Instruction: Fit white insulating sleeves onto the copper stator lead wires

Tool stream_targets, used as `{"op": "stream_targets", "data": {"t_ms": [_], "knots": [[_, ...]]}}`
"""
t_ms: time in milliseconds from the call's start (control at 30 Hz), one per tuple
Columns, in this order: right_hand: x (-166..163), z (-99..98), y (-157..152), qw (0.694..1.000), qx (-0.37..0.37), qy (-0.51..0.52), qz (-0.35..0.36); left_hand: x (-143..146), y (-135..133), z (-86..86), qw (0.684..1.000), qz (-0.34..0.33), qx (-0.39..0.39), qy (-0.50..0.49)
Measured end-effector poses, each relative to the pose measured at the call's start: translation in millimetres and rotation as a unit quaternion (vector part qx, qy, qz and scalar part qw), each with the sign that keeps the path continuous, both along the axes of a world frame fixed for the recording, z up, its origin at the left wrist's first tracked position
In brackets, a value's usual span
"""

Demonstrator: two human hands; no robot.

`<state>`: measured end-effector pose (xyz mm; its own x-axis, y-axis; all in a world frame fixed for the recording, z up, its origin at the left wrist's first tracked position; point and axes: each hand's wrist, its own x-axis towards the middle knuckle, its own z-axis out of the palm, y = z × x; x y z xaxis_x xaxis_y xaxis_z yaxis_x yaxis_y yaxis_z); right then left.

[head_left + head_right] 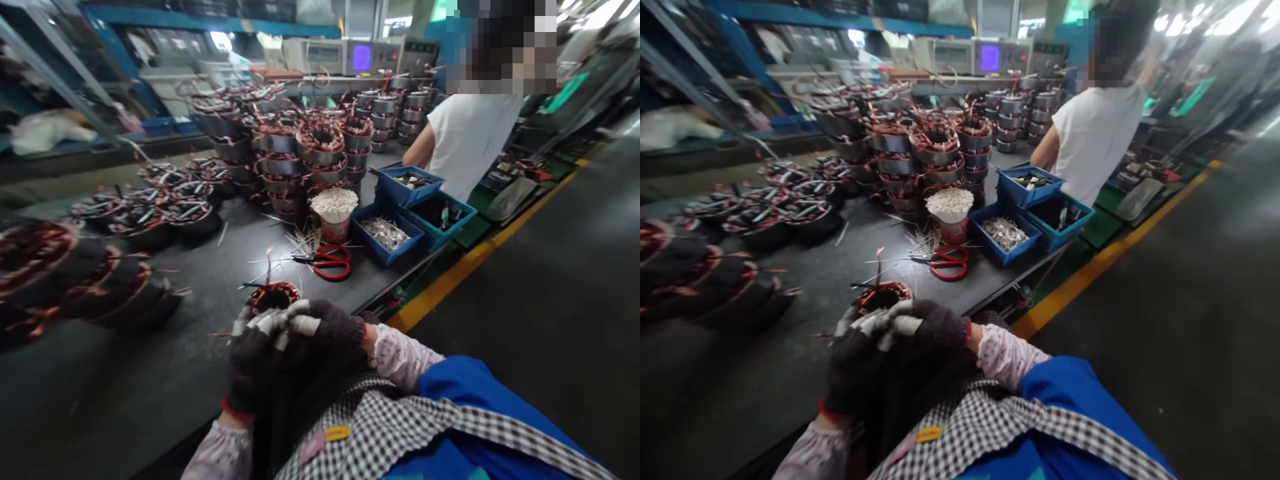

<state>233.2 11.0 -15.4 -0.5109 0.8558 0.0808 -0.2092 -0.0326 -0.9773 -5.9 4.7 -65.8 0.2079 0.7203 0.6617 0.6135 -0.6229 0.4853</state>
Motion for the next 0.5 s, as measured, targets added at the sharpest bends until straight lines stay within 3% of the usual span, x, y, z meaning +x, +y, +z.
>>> {"op": "stream_targets", "data": {"t_ms": [67,133,233,367,500], "knots": [[1,-4.4,-13,0.999,-0.007,-0.034,-0.039,4,-4,-2.0,1.000,0.010,0.007,0.004],[-2,-0.9,-17,0.998,0.009,-0.053,-0.029,9,-6,-4.6,1.000,0.004,0.008,0.002],[-23,14.3,4,0.999,-0.010,-0.052,-0.012,19,-7,-6.2,1.000,-0.005,-0.006,0.001],[-53,24.0,37,0.994,-0.070,-0.039,-0.068,24,-3,-1.7,1.000,0.008,-0.006,0.024],[-36,5.2,20,0.987,0.012,-0.067,-0.145,22,-2,0.5,0.999,0.008,0.006,0.049]]}}
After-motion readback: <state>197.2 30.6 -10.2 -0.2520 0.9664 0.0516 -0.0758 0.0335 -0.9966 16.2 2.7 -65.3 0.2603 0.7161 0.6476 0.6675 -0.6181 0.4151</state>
